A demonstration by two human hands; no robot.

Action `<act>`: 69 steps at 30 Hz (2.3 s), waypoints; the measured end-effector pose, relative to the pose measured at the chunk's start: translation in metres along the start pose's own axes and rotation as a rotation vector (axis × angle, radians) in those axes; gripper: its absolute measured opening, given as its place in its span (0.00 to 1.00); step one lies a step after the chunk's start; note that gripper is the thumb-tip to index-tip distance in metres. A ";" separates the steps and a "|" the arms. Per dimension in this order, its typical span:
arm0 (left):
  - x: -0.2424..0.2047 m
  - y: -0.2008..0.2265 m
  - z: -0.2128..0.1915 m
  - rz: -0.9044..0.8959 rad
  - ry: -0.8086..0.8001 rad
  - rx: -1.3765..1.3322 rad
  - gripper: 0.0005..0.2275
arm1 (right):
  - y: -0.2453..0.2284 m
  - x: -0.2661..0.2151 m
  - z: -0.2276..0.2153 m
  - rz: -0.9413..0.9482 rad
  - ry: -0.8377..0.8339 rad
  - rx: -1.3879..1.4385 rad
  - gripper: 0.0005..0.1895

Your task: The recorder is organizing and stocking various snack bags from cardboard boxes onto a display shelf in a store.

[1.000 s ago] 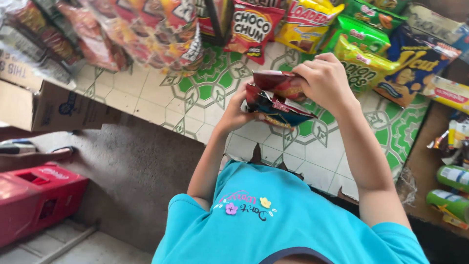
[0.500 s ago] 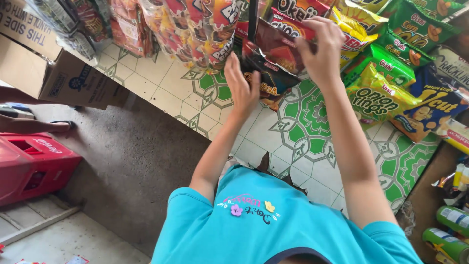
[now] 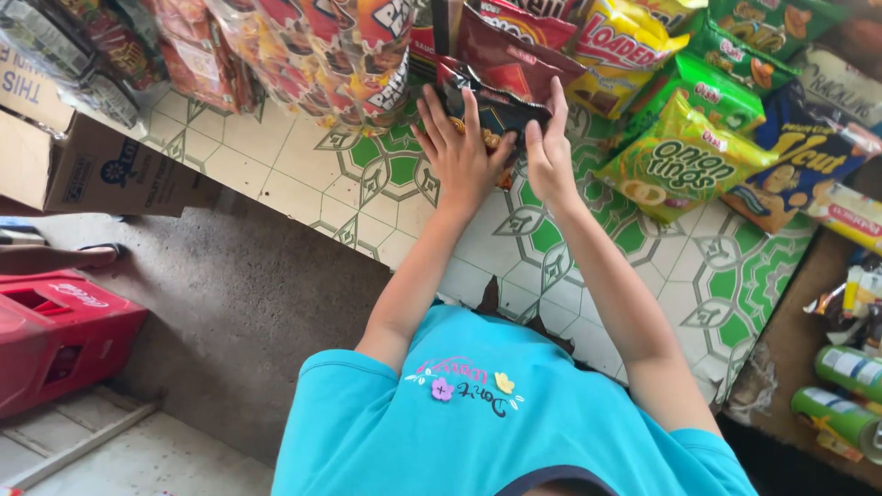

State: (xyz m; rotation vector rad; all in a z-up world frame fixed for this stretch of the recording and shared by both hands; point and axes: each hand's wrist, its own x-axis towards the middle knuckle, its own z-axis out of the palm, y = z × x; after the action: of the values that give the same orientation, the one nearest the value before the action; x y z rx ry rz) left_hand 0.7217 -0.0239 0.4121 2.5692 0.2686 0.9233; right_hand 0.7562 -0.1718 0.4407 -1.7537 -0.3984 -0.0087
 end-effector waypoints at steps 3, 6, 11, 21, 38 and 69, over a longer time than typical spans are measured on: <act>0.006 0.000 0.003 0.003 0.005 -0.002 0.41 | -0.005 0.006 0.002 -0.029 0.040 -0.029 0.32; 0.006 -0.004 0.001 0.010 -0.041 -0.031 0.42 | -0.005 0.008 0.004 -0.021 0.060 -0.040 0.30; -0.013 -0.020 -0.007 0.207 0.033 -0.100 0.44 | -0.006 -0.002 0.011 0.101 0.114 0.026 0.33; -0.020 -0.046 -0.026 0.475 -0.315 -0.187 0.39 | -0.057 -0.132 0.076 0.037 0.610 0.186 0.35; -0.203 -0.070 -0.146 1.141 -1.198 -1.241 0.25 | -0.108 -0.399 0.239 0.042 1.071 1.096 0.50; -0.618 -0.274 -0.253 1.618 -2.249 0.241 0.26 | 0.171 -0.973 0.566 1.252 2.114 0.274 0.52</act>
State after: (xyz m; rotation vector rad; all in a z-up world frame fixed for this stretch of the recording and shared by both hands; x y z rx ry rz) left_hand 0.0741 0.1095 0.1225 1.7449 -2.2284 -1.9787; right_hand -0.2312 0.0848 -0.0652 -0.6634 2.0254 -0.7548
